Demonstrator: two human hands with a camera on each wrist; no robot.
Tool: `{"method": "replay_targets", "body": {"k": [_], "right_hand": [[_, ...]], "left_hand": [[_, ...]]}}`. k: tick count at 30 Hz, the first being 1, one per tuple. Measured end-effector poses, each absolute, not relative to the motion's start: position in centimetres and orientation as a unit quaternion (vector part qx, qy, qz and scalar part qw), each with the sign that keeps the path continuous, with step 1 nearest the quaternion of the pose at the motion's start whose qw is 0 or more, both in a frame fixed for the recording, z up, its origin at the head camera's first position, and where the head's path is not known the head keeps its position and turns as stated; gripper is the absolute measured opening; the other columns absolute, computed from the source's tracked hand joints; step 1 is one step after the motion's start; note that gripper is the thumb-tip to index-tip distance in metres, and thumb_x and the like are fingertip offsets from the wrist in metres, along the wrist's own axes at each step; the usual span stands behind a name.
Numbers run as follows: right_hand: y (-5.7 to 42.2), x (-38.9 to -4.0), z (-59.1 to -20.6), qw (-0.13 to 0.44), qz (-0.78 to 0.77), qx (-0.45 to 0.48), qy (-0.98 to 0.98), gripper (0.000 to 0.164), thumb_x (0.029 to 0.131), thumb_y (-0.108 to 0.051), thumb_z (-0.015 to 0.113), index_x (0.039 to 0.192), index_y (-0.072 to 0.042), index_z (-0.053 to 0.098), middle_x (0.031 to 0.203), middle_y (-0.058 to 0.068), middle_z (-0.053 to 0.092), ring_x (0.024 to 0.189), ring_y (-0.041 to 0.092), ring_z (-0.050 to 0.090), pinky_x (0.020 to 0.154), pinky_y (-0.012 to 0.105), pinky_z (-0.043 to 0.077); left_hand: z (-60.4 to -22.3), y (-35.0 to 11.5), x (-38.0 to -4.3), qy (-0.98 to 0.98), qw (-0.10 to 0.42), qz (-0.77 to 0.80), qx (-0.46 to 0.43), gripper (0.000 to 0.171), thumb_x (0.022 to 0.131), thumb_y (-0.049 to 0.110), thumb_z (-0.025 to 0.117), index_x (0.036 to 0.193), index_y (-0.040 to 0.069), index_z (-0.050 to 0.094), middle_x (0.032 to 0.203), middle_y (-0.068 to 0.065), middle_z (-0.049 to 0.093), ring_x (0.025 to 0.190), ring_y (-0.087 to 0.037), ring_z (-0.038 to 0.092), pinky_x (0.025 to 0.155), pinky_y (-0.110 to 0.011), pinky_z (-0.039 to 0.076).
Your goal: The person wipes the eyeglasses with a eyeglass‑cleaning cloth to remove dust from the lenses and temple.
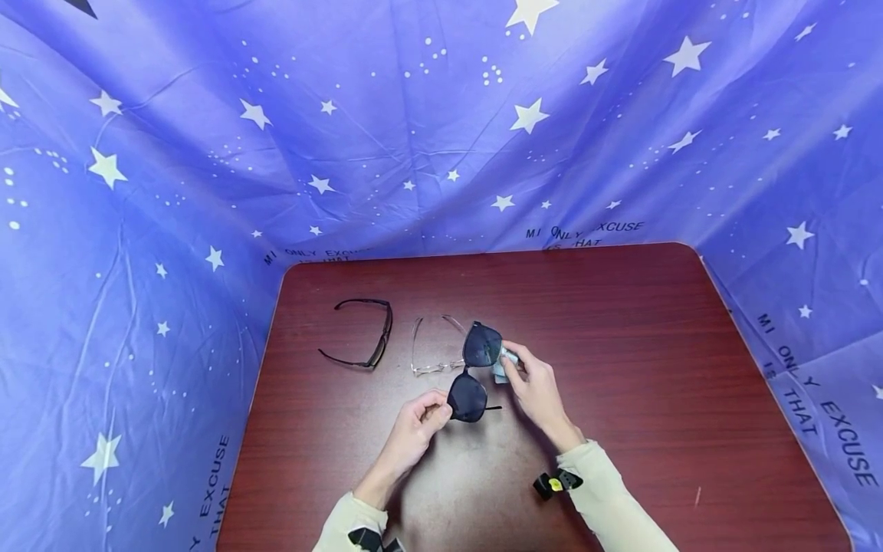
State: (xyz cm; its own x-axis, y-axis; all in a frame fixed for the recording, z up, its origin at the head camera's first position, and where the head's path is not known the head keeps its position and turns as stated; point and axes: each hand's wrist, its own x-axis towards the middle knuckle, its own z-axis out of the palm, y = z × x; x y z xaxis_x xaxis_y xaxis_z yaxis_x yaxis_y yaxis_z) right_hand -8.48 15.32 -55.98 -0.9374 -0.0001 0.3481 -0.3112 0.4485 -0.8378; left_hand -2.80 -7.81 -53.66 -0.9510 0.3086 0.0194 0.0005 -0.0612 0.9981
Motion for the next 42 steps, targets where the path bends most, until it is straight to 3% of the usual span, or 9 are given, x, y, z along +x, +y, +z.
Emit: {"method": "replay_targets", "body": {"k": [2, 8, 13, 20, 23, 29, 35, 42], "right_hand": [[15.3, -8.4, -56.0, 0.136, 0.527, 0.081, -0.835, 0.024, 0.095, 0.005, 0.067, 0.120, 0.004, 0.069, 0.102, 0.021, 0.075, 0.087, 0.015, 0.070, 0.077, 0.007, 0.053], [15.3, -9.0, -54.9, 0.145, 0.546, 0.085, -0.821, 0.028, 0.097, 0.007, 0.065, 0.124, 0.002, 0.068, 0.109, 0.022, 0.074, 0.096, 0.016, 0.071, 0.082, 0.010, 0.054], [15.1, -9.8, -53.3, 0.169, 0.560, 0.113, -0.803, 0.033, 0.096, 0.010, 0.063, 0.128, 0.000, 0.067, 0.117, 0.024, 0.073, 0.105, 0.005, 0.067, 0.087, 0.014, 0.055], [14.8, -9.9, -53.2, 0.161, 0.572, 0.097, -0.798, 0.034, 0.094, 0.017, 0.060, 0.126, 0.007, 0.065, 0.112, 0.029, 0.072, 0.100, -0.009, 0.062, 0.083, 0.008, 0.053], [14.9, -9.6, -54.2, 0.144, 0.569, 0.075, -0.806, 0.030, 0.095, 0.014, 0.061, 0.125, 0.008, 0.065, 0.105, 0.030, 0.072, 0.091, -0.006, 0.062, 0.075, 0.006, 0.050], [15.5, -8.9, -55.7, 0.105, 0.552, 0.043, -0.826, 0.025, 0.098, 0.003, 0.065, 0.124, 0.003, 0.067, 0.097, 0.020, 0.075, 0.083, 0.002, 0.063, 0.071, 0.008, 0.049], [16.0, -9.1, -55.7, 0.113, 0.540, 0.055, -0.832, 0.027, 0.097, 0.005, 0.064, 0.123, 0.002, 0.067, 0.087, 0.015, 0.072, 0.074, 0.001, 0.058, 0.064, 0.011, 0.047], [16.1, -9.4, -54.2, 0.139, 0.560, 0.066, -0.814, 0.031, 0.097, 0.008, 0.062, 0.127, 0.002, 0.066, 0.102, 0.023, 0.074, 0.083, -0.003, 0.060, 0.071, 0.006, 0.048]], "left_hand": [[-53.6, -7.8, -2.9, 0.679, 0.108, 0.717, 0.113, 0.015, 0.099, 0.000, 0.059, 0.097, -0.014, 0.065, 0.101, 0.006, 0.064, 0.089, -0.002, 0.056, 0.078, -0.015, 0.044], [-53.6, -7.5, -3.0, 0.692, 0.110, 0.704, 0.121, 0.012, 0.099, 0.000, 0.060, 0.095, -0.010, 0.066, 0.097, -0.009, 0.065, 0.084, -0.002, 0.054, 0.075, -0.015, 0.044], [-53.5, -7.2, -2.9, 0.689, 0.112, 0.702, 0.140, 0.013, 0.099, -0.001, 0.059, 0.096, -0.011, 0.065, 0.100, -0.019, 0.065, 0.086, -0.001, 0.056, 0.076, -0.015, 0.046], [-53.6, -7.1, -3.0, 0.681, 0.096, 0.711, 0.147, 0.013, 0.099, -0.002, 0.058, 0.096, -0.014, 0.064, 0.103, -0.014, 0.064, 0.090, -0.002, 0.056, 0.078, -0.015, 0.045], [-53.6, -7.1, -3.1, 0.679, 0.084, 0.714, 0.147, 0.012, 0.099, -0.003, 0.059, 0.096, -0.014, 0.063, 0.105, -0.013, 0.064, 0.092, -0.002, 0.056, 0.079, -0.015, 0.045], [-53.0, -7.1, -3.2, 0.683, 0.075, 0.713, 0.139, 0.011, 0.098, -0.003, 0.059, 0.096, -0.013, 0.064, 0.106, -0.005, 0.064, 0.095, -0.002, 0.057, 0.081, -0.015, 0.046], [-52.9, -6.9, -3.5, 0.701, 0.073, 0.694, 0.148, 0.010, 0.097, -0.002, 0.061, 0.093, -0.009, 0.066, 0.103, -0.022, 0.065, 0.094, -0.002, 0.055, 0.081, -0.017, 0.046], [-53.4, -6.4, -4.0, 0.722, 0.069, 0.672, 0.153, 0.008, 0.097, 0.001, 0.063, 0.093, -0.005, 0.068, 0.105, -0.021, 0.066, 0.096, -0.004, 0.056, 0.083, -0.018, 0.045]]}}
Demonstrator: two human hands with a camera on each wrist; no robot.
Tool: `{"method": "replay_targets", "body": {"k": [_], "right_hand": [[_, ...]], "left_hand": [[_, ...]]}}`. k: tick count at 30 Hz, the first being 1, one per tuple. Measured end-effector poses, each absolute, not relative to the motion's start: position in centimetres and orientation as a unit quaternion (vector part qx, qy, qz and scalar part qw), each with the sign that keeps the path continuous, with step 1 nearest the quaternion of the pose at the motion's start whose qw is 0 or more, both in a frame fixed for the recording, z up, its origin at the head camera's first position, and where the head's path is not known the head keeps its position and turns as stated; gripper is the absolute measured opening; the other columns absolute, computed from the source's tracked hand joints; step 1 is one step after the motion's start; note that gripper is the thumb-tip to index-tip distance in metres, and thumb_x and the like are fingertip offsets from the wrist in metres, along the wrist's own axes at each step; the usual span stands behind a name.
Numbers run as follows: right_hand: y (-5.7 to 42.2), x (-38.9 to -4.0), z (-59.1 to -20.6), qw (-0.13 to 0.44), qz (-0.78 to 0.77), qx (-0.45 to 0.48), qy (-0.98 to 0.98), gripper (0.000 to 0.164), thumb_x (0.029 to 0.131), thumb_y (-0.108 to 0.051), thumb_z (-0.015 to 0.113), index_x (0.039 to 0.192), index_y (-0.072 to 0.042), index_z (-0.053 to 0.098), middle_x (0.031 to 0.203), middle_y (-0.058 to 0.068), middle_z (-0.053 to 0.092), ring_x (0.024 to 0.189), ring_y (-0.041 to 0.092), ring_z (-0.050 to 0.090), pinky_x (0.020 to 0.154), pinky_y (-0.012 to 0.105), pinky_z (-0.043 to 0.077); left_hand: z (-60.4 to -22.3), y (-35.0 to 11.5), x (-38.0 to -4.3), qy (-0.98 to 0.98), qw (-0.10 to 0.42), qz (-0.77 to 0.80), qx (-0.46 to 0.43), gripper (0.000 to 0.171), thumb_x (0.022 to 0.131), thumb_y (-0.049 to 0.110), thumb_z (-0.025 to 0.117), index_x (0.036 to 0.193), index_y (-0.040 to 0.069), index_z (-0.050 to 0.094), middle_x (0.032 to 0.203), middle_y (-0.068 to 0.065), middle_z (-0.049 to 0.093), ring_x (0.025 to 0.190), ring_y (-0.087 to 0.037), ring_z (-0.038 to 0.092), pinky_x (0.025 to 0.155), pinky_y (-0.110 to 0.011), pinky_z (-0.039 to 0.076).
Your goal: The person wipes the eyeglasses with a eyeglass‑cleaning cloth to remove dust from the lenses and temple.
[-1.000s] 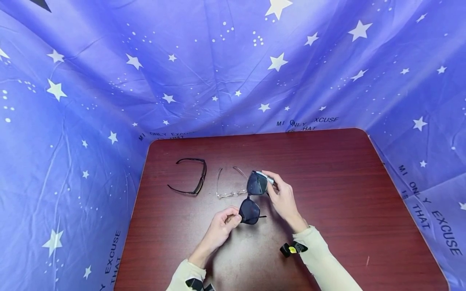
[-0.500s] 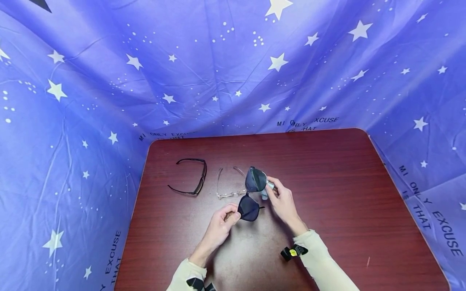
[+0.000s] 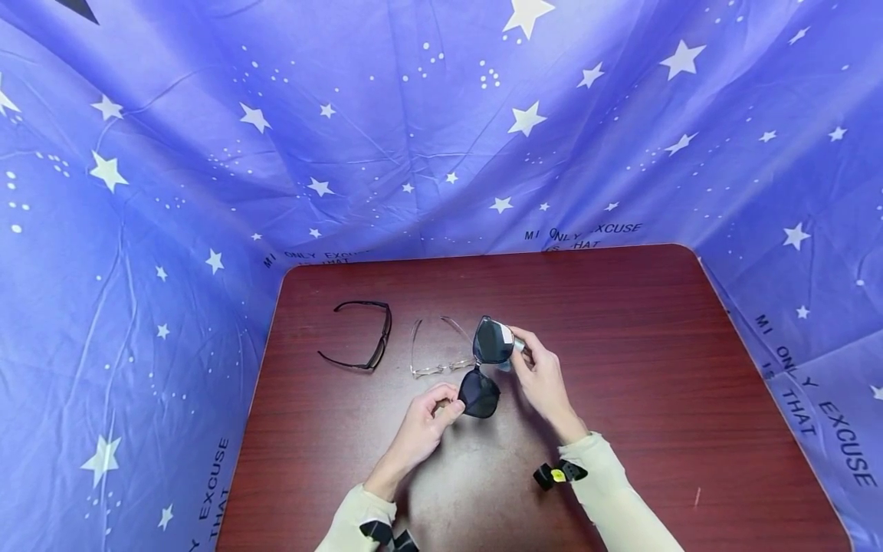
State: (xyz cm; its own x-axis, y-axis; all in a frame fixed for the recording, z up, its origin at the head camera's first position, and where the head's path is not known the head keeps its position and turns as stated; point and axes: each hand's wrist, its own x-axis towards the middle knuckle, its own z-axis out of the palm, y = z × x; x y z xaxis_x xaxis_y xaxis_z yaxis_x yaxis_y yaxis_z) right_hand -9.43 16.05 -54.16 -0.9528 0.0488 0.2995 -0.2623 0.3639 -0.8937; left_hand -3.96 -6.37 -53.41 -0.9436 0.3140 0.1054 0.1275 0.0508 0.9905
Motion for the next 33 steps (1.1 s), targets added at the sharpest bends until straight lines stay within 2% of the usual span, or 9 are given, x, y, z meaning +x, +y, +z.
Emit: {"method": "replay_targets", "body": {"k": [5, 7, 10, 13, 17, 20, 26, 33], "right_hand": [[16.2, -9.1, -53.7, 0.151, 0.594, 0.050, -0.789, 0.031, 0.097, 0.012, 0.060, 0.126, 0.005, 0.065, 0.108, 0.030, 0.072, 0.093, -0.011, 0.062, 0.080, 0.005, 0.051], [16.3, -8.8, -53.6, 0.160, 0.598, 0.040, -0.784, 0.030, 0.096, 0.014, 0.060, 0.125, 0.008, 0.065, 0.107, 0.031, 0.072, 0.092, -0.012, 0.062, 0.080, 0.006, 0.051], [16.5, -8.0, -53.1, 0.177, 0.601, 0.029, -0.779, 0.028, 0.095, 0.016, 0.059, 0.123, 0.013, 0.064, 0.106, 0.034, 0.071, 0.092, -0.009, 0.064, 0.080, 0.006, 0.052], [16.7, -6.9, -52.5, 0.188, 0.601, 0.020, -0.776, 0.028, 0.095, 0.017, 0.059, 0.122, 0.015, 0.064, 0.107, 0.034, 0.071, 0.094, -0.004, 0.066, 0.079, 0.008, 0.054], [17.2, -5.5, -53.0, 0.191, 0.595, 0.008, -0.780, 0.028, 0.095, 0.016, 0.059, 0.123, 0.014, 0.064, 0.105, 0.032, 0.072, 0.093, -0.003, 0.067, 0.078, 0.008, 0.053], [17.6, -4.5, -53.8, 0.185, 0.593, -0.010, -0.784, 0.028, 0.096, 0.014, 0.059, 0.123, 0.013, 0.065, 0.103, 0.031, 0.072, 0.090, -0.004, 0.066, 0.075, 0.007, 0.052], [18.0, -3.1, -54.9, 0.175, 0.589, -0.048, -0.788, 0.028, 0.096, 0.014, 0.060, 0.122, 0.011, 0.066, 0.103, 0.029, 0.073, 0.087, -0.003, 0.066, 0.072, 0.007, 0.051], [18.0, -1.8, -55.8, 0.164, 0.581, -0.075, -0.794, 0.027, 0.096, 0.013, 0.060, 0.122, 0.010, 0.067, 0.108, 0.029, 0.072, 0.092, -0.004, 0.066, 0.076, 0.006, 0.052]], "left_hand": [[-53.7, -5.9, -4.3, 0.727, 0.057, 0.667, 0.154, 0.008, 0.097, 0.001, 0.064, 0.092, -0.003, 0.068, 0.105, -0.019, 0.068, 0.099, -0.005, 0.058, 0.086, -0.020, 0.047], [-53.8, -5.5, -4.5, 0.728, 0.050, 0.667, 0.153, 0.008, 0.097, 0.002, 0.065, 0.091, -0.003, 0.068, 0.104, -0.019, 0.068, 0.098, -0.005, 0.058, 0.086, -0.021, 0.047], [-53.8, -4.9, -4.9, 0.732, 0.036, 0.663, 0.152, 0.009, 0.096, 0.003, 0.067, 0.088, -0.001, 0.067, 0.103, -0.017, 0.070, 0.096, -0.006, 0.058, 0.084, -0.021, 0.048], [-53.7, -4.2, -5.4, 0.739, 0.011, 0.655, 0.157, 0.012, 0.095, 0.003, 0.068, 0.084, 0.000, 0.065, 0.101, -0.016, 0.070, 0.092, -0.011, 0.060, 0.080, -0.020, 0.048], [-53.6, -3.5, -6.5, 0.752, -0.032, 0.635, 0.172, 0.014, 0.094, 0.003, 0.070, 0.082, 0.003, 0.064, 0.099, -0.013, 0.070, 0.087, -0.020, 0.061, 0.076, -0.021, 0.048], [-53.4, -3.0, -7.5, 0.774, -0.059, 0.603, 0.184, 0.014, 0.093, 0.004, 0.071, 0.082, 0.005, 0.063, 0.099, -0.010, 0.070, 0.086, -0.018, 0.062, 0.076, -0.022, 0.051], [-53.2, -1.8, -10.0, 0.832, -0.164, 0.467, 0.249, 0.013, 0.093, 0.012, 0.074, 0.087, 0.008, 0.063, 0.099, -0.006, 0.068, 0.094, -0.020, 0.064, 0.084, -0.033, 0.054], [-54.3, -0.1, -12.9, 0.868, -0.232, 0.277, 0.339, 0.011, 0.098, 0.017, 0.069, 0.097, 0.007, 0.067, 0.099, -0.002, 0.066, 0.092, -0.019, 0.062, 0.083, -0.030, 0.053]]}}
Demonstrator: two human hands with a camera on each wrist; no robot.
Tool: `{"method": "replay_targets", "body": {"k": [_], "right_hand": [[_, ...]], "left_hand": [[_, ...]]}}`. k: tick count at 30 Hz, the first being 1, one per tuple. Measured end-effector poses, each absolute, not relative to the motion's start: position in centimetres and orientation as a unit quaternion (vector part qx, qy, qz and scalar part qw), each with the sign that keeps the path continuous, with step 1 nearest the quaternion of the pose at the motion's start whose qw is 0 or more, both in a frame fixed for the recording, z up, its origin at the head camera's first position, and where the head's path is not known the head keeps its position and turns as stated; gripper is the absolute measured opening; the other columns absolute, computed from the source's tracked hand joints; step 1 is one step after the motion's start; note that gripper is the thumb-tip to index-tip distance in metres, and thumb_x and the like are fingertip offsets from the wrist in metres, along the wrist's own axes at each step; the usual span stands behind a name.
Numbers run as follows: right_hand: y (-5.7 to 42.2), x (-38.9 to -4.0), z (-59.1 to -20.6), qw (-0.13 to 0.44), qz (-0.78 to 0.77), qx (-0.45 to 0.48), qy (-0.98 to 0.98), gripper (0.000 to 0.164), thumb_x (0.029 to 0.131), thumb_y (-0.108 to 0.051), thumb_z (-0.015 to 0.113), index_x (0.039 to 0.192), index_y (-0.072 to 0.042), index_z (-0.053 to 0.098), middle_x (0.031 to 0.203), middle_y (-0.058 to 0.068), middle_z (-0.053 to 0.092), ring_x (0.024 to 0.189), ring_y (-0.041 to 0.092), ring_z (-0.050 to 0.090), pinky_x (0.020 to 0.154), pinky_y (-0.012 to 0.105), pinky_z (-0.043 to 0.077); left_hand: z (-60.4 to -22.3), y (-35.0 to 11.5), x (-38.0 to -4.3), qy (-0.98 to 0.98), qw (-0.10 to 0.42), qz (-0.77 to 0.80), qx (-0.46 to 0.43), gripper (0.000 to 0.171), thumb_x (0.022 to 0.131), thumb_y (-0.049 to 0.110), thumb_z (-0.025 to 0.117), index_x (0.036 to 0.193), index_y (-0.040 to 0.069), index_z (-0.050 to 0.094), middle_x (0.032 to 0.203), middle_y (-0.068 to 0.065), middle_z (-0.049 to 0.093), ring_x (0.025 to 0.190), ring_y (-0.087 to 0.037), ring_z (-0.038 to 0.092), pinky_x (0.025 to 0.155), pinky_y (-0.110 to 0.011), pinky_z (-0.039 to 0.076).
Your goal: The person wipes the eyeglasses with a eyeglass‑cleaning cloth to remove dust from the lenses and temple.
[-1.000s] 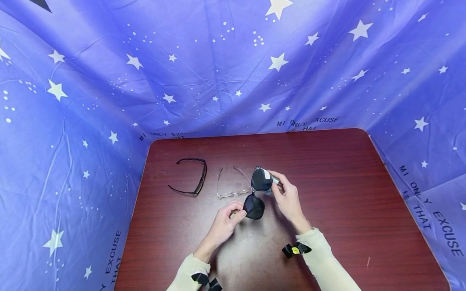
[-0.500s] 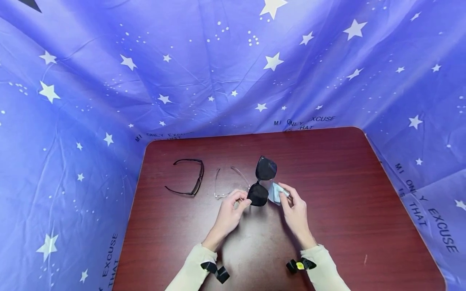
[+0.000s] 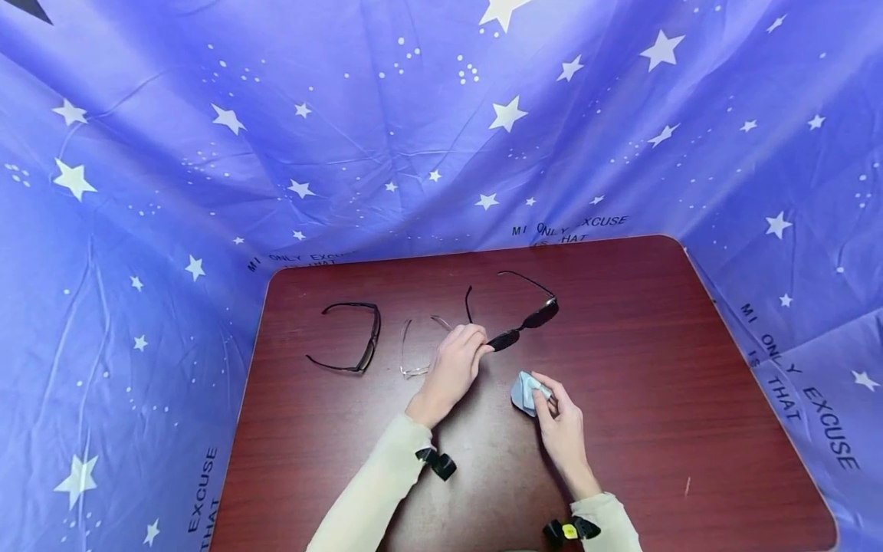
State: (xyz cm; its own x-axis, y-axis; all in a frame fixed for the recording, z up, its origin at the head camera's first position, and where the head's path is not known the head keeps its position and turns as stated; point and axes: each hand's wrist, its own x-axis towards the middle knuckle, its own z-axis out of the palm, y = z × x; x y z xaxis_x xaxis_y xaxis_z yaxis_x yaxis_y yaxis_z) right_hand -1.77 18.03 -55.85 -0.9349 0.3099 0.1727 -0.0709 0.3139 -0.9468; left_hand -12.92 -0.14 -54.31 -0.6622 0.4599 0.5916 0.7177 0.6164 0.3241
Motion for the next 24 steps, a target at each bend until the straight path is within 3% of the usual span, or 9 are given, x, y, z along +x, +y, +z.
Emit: {"method": "replay_targets", "body": {"k": [10, 18, 24], "right_hand": [[17.6, -0.7, -56.7, 0.160, 0.554, -0.070, -0.814, 0.026, 0.095, 0.013, 0.061, 0.120, 0.007, 0.068, 0.100, 0.027, 0.074, 0.086, 0.000, 0.066, 0.070, 0.006, 0.048], [17.7, -0.7, -57.3, 0.142, 0.561, -0.070, -0.812, 0.027, 0.095, 0.013, 0.061, 0.121, 0.009, 0.067, 0.103, 0.029, 0.073, 0.092, -0.001, 0.067, 0.074, 0.007, 0.050], [18.7, -0.9, -59.9, 0.124, 0.563, -0.089, -0.812, 0.029, 0.098, 0.007, 0.062, 0.126, 0.001, 0.069, 0.109, 0.022, 0.075, 0.093, 0.001, 0.066, 0.074, 0.006, 0.049]], "left_hand": [[-57.3, 1.8, -15.6, -0.892, 0.224, -0.056, -0.388, 0.008, 0.099, 0.019, 0.063, 0.096, 0.012, 0.067, 0.097, 0.001, 0.061, 0.091, -0.017, 0.058, 0.082, -0.026, 0.050], [-58.7, 2.5, -16.3, -0.911, 0.181, 0.013, -0.371, 0.008, 0.096, 0.023, 0.067, 0.099, 0.017, 0.072, 0.098, 0.004, 0.061, 0.094, -0.014, 0.059, 0.088, -0.023, 0.050], [-59.5, 2.6, -16.2, -0.924, 0.158, 0.007, -0.349, 0.009, 0.097, 0.020, 0.063, 0.097, 0.015, 0.070, 0.100, 0.001, 0.062, 0.097, -0.016, 0.059, 0.091, -0.025, 0.049]]}}
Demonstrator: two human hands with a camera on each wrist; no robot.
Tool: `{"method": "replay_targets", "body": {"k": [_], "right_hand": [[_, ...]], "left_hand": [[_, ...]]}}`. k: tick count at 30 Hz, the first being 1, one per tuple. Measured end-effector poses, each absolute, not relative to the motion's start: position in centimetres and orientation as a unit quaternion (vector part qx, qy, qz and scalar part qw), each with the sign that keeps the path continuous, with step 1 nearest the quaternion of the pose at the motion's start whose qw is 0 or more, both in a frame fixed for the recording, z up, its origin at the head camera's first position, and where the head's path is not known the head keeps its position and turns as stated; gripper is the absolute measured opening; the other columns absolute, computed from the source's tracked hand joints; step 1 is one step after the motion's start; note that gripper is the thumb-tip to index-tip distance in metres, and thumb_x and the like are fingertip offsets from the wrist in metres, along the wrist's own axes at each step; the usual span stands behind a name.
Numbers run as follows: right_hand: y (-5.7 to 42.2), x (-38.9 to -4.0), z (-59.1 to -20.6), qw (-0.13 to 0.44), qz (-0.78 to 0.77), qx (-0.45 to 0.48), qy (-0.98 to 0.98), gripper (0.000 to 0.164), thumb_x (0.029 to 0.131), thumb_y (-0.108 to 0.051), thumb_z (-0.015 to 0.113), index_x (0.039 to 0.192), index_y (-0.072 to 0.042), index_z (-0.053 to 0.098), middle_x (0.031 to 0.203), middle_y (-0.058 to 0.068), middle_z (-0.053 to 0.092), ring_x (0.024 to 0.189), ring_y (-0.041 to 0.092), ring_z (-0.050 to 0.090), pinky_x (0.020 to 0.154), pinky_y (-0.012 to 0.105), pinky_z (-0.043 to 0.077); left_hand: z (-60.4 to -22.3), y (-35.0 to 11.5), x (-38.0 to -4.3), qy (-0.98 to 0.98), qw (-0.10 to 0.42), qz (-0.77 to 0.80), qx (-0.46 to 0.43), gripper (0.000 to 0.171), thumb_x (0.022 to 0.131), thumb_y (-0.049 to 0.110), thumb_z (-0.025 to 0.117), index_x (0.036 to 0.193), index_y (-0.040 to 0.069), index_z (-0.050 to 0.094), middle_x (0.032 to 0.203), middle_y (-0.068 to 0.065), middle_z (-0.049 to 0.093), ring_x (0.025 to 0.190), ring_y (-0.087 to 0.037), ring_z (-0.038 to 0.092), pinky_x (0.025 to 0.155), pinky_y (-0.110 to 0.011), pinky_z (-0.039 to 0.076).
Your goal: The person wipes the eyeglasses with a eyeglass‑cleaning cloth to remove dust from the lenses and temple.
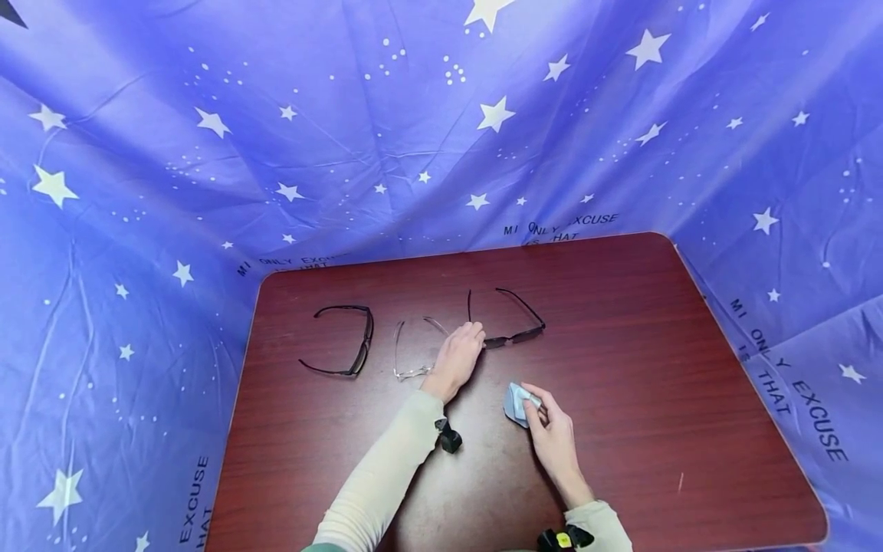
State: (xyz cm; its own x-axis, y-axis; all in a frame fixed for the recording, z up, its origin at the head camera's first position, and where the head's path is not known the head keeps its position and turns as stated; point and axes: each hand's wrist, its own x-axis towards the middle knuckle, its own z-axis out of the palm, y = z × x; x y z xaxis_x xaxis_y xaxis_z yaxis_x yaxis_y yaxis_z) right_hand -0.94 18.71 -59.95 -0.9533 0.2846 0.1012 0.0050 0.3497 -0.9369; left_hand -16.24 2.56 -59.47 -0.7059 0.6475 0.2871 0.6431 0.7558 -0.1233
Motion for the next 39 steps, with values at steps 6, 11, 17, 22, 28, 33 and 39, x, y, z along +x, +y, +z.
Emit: {"method": "replay_targets", "body": {"k": [6, 11, 17, 22, 28, 33, 39], "right_hand": [[19.3, -1.4, -60.9, 0.099, 0.545, -0.089, -0.828, 0.028, 0.101, -0.001, 0.063, 0.127, -0.008, 0.069, 0.076, 0.001, 0.064, 0.066, -0.002, 0.051, 0.058, 0.012, 0.041], [19.7, -3.0, -61.0, 0.098, 0.504, -0.083, -0.854, 0.028, 0.100, -0.003, 0.063, 0.127, -0.007, 0.069, 0.067, -0.004, 0.053, 0.060, -0.001, 0.042, 0.055, 0.015, 0.036], [19.5, -5.0, -61.1, 0.092, 0.469, -0.061, -0.876, 0.028, 0.100, -0.003, 0.063, 0.127, -0.006, 0.068, 0.072, 0.003, 0.061, 0.062, 0.006, 0.049, 0.058, 0.021, 0.041], [19.3, -6.3, -61.5, 0.147, 0.381, -0.003, -0.913, 0.029, 0.098, 0.000, 0.064, 0.126, -0.005, 0.066, 0.092, 0.019, 0.073, 0.075, 0.030, 0.068, 0.064, 0.046, 0.055], [19.2, -7.0, -62.3, 0.232, 0.242, 0.104, -0.936, 0.030, 0.092, 0.006, 0.067, 0.120, 0.001, 0.062, 0.105, 0.023, 0.073, 0.087, 0.041, 0.071, 0.065, 0.057, 0.057], [18.4, -6.6, -63.2, 0.217, 0.208, 0.142, -0.943, 0.027, 0.086, 0.006, 0.072, 0.111, 0.003, 0.062, 0.099, 0.021, 0.072, 0.084, 0.039, 0.070, 0.062, 0.054, 0.057], [17.5, -5.8, -63.8, 0.187, 0.226, 0.141, -0.946, 0.018, 0.088, -0.002, 0.076, 0.104, 0.001, 0.068, 0.118, 0.024, 0.072, 0.098, 0.040, 0.072, 0.069, 0.055, 0.059]], "left_hand": [[-59.3, 1.9, -15.6, -0.937, 0.122, -0.022, -0.327, 0.019, 0.101, 0.017, 0.063, 0.114, 0.008, 0.072, 0.121, -0.002, 0.066, 0.114, -0.017, 0.060, 0.101, -0.026, 0.048], [-59.4, 1.3, -15.1, -0.943, 0.090, -0.080, -0.310, 0.033, 0.103, 0.020, 0.063, 0.130, 0.001, 0.065, 0.137, -0.008, 0.063, 0.128, -0.021, 0.058, 0.113, -0.030, 0.044], [-59.7, 0.6, -14.6, -0.940, 0.105, -0.165, -0.281, 0.039, 0.098, 0.024, 0.070, 0.129, 0.001, 0.064, 0.136, -0.011, 0.062, 0.127, -0.025, 0.058, 0.113, -0.034, 0.044], [-59.5, -0.4, -13.3, -0.932, 0.112, -0.211, -0.271, 0.040, 0.097, 0.025, 0.072, 0.128, 0.001, 0.066, 0.137, -0.013, 0.062, 0.127, -0.026, 0.058, 0.111, -0.038, 0.046], [-59.2, -2.2, -10.5, -0.919, 0.122, -0.263, -0.267, 0.037, 0.095, 0.023, 0.075, 0.125, 0.003, 0.068, 0.134, -0.012, 0.064, 0.124, -0.026, 0.059, 0.107, -0.041, 0.049], [-59.0, -4.3, -8.3, -0.912, 0.128, -0.302, -0.246, 0.037, 0.094, 0.022, 0.076, 0.125, 0.003, 0.068, 0.133, -0.014, 0.064, 0.123, -0.029, 0.060, 0.107, -0.043, 0.049], [-59.4, -7.0, -6.7, -0.908, 0.149, -0.343, -0.191, 0.036, 0.092, 0.019, 0.078, 0.122, 0.003, 0.069, 0.133, -0.015, 0.065, 0.122, -0.030, 0.061, 0.103, -0.046, 0.052]]}}
